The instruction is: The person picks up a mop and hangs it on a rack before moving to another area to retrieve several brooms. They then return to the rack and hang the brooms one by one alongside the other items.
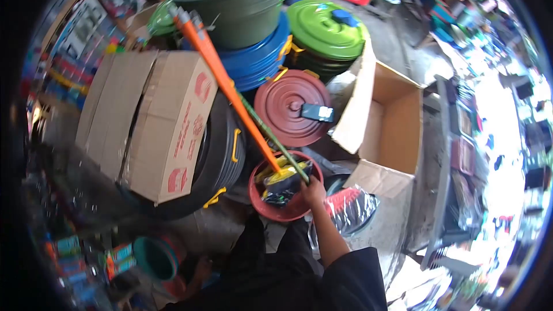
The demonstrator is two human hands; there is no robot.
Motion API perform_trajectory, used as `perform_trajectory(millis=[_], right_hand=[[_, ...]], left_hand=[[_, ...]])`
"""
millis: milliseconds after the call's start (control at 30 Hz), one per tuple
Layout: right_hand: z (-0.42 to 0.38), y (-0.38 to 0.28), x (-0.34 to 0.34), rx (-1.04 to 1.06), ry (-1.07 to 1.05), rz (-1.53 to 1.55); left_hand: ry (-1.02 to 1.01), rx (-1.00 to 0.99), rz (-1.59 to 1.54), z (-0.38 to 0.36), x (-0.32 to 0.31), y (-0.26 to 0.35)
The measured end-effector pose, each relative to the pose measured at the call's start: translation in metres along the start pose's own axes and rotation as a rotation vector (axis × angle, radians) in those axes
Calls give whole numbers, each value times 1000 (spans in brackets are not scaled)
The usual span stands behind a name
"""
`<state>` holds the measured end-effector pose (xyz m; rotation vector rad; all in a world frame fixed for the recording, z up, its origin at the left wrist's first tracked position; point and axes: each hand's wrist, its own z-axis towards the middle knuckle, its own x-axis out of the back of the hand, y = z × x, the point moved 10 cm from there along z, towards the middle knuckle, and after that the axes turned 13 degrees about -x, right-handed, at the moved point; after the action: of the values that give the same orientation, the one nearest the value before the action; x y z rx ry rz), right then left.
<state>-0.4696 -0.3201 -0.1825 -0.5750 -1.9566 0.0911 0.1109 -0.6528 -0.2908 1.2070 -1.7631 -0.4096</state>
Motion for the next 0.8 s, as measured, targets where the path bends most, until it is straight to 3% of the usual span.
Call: perform_trajectory(millis=[33, 67, 133, 200, 333, 367, 400, 467, 533, 633, 800], right_hand=[[-12, 19, 7, -30, 15, -17], [-28, 39, 17, -124, 14, -32], [-63, 80, 32, -195, 36, -27], [-105, 118, 47, -284, 21, -65], [-203, 185, 74, -431, 140, -30], [-229, 201, 82, -503, 190, 12], [-255, 212, 82, -537, 191, 2], [-299, 238, 79, -625, 221, 24], [-334, 256, 73, -629, 267, 43], [-372, 291, 59, -683, 316, 101], [-400, 350, 46, -700, 342, 183]], left_hand=[[73, 57, -30, 40, 33, 18], [137, 103, -60, 89, 74, 106], [63, -48, -70, 156, 78, 133], [-37, -193, -65, 208, 68, 170], [-269, -413, -354, 288, -6, 249], [-391, -450, -522, 290, -26, 289], [-470, -493, -494, 290, -37, 330], [-618, -279, -511, 286, -73, 378], [-704, -342, -546, 280, -108, 421], [-799, -198, -589, 255, -155, 470], [-828, -301, -676, 215, -231, 544]])
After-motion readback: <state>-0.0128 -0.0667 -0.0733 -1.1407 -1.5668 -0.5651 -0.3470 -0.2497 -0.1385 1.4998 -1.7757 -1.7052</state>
